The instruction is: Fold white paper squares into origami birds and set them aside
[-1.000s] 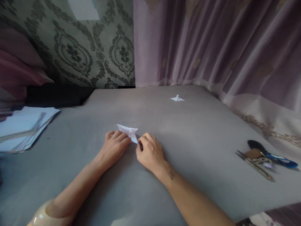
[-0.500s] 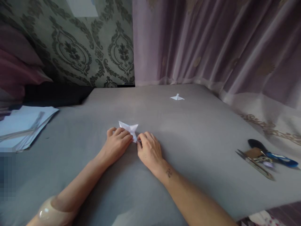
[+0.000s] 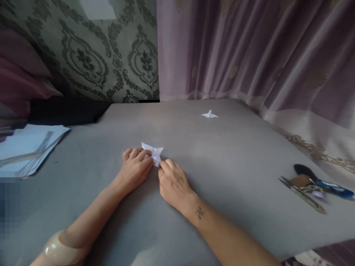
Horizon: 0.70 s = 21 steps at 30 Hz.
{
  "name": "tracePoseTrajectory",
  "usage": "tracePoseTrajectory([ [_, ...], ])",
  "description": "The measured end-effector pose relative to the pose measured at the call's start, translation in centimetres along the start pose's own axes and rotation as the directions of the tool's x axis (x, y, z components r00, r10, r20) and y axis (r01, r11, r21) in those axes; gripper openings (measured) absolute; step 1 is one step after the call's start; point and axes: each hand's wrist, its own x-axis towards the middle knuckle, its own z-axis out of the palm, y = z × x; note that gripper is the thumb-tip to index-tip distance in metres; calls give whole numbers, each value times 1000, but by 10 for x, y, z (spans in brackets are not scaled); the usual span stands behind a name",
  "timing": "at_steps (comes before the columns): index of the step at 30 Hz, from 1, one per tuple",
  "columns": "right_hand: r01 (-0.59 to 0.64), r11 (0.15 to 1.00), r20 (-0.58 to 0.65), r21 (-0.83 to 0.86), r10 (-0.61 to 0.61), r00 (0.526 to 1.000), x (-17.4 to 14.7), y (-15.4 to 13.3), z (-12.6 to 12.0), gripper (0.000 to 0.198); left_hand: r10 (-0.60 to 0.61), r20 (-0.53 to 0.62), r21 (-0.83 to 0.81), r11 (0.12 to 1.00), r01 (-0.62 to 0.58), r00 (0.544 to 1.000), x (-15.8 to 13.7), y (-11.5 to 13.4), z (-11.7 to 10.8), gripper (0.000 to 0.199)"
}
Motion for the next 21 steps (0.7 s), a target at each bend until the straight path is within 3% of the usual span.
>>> tracePoseTrajectory([
  [21, -89, 993, 30, -72, 92, 995, 3, -3, -1, 32, -75, -22, -60, 995, 74, 997, 1, 4, -8, 18],
])
